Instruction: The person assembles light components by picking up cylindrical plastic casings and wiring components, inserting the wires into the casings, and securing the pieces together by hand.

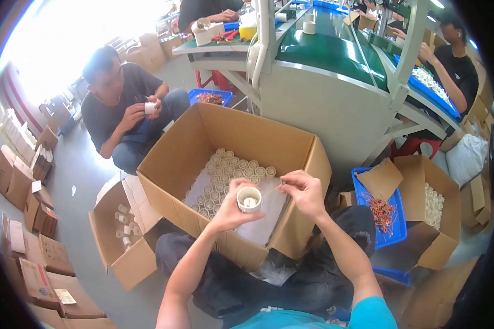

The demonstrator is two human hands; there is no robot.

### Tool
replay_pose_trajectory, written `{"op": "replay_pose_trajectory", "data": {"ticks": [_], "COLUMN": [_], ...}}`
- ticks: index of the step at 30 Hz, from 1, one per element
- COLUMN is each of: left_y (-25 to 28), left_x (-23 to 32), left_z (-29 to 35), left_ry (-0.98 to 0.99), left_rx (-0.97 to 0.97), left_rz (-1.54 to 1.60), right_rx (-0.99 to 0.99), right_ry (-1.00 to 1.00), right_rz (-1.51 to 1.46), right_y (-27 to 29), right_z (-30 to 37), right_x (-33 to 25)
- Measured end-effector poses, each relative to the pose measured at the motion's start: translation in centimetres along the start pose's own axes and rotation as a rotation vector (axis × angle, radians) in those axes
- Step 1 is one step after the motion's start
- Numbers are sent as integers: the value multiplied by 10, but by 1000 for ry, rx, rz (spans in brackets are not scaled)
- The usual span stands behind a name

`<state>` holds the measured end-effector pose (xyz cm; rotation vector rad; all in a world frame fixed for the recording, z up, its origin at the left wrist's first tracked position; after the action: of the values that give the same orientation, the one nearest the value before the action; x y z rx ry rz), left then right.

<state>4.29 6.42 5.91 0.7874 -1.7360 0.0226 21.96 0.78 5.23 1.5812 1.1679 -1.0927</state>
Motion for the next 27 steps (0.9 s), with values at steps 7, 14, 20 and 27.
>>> {"op": "replay_pose_trajectory", "data": {"ticks": [7,14,20,27], "left_y": [19,2,2,-1], "left_x": [-26,-27,-8,-2], "left_z": [4,-2,-5,-8], "left_ry": [148,157,-43,-32], "left_rx": [404,365,365,342], "left_rz": [-2,-232,-265,-266], "right_rx": [267,155,174,170], "right_ry": [369,588,531,463], "right_rz": [199,181,259,223], "right_y": [32,3,-11,-9], "right_z": [15,42,43,40], "right_x": [-49,-67,-71,-61]}}
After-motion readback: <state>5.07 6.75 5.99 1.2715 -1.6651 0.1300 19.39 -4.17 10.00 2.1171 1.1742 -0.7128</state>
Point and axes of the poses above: each hand's wrist, its own z-axis away from the middle knuckle, its own y-axis out of the back of the hand, x = y × z, the point moved 9 cm from there along -z, towards the middle knuckle, and after that the axes turned 10 degrees about -x, right-handed, at the moved point
